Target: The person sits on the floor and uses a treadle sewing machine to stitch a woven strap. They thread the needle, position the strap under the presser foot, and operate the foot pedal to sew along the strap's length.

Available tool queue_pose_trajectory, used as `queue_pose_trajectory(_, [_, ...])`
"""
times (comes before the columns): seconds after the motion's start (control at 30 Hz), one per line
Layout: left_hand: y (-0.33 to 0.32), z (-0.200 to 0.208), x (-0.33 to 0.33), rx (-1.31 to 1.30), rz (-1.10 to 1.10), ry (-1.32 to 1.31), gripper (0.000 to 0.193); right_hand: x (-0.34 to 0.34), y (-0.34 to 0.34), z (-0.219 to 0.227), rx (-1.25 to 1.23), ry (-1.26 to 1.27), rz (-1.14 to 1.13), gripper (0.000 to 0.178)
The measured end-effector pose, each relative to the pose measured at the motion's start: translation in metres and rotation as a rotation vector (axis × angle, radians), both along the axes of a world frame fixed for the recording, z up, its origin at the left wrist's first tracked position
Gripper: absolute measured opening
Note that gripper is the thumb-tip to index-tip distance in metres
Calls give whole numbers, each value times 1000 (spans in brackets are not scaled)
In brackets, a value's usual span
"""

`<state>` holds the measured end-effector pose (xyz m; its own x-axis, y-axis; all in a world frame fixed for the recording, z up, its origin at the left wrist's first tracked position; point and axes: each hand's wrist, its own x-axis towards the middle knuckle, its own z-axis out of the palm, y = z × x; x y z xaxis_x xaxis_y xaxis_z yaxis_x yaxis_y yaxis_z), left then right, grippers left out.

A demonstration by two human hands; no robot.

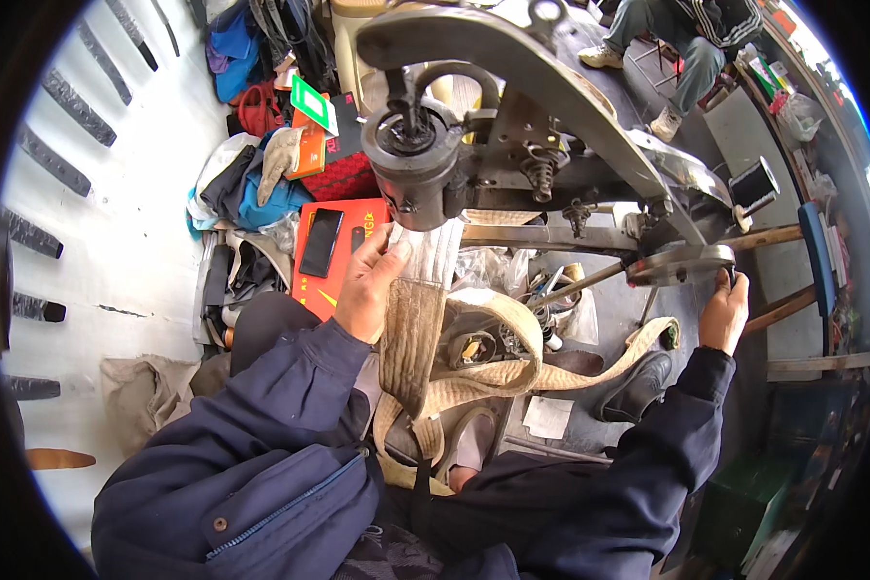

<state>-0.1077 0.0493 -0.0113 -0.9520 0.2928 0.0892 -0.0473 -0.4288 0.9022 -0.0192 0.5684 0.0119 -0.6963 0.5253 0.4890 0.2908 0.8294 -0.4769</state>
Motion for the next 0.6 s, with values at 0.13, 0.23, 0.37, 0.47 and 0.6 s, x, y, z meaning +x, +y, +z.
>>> queue_pose_trajectory(0.13, [-1,1,0,11,-21,-41,35,-2,24,-48,-5,-184,-97,29])
queue_pose_trajectory(0.23, [0,3,-1,-29,-8,-2,34,-12,-1,-84,-390,-394,-79,29])
queue_pose_trajectory(0.37, [2,3,0,-45,10,-21,35,-12,-87,-67,-731,-452,142,24])
queue_pose_trajectory(0.47, [3,2,2,-43,30,-10,35,-10,-131,-21,-686,-360,199,25])
queue_pose_trajectory(0.6, [4,1,1,-75,76,-43,34,-8,-119,27,20,-29,244,27])
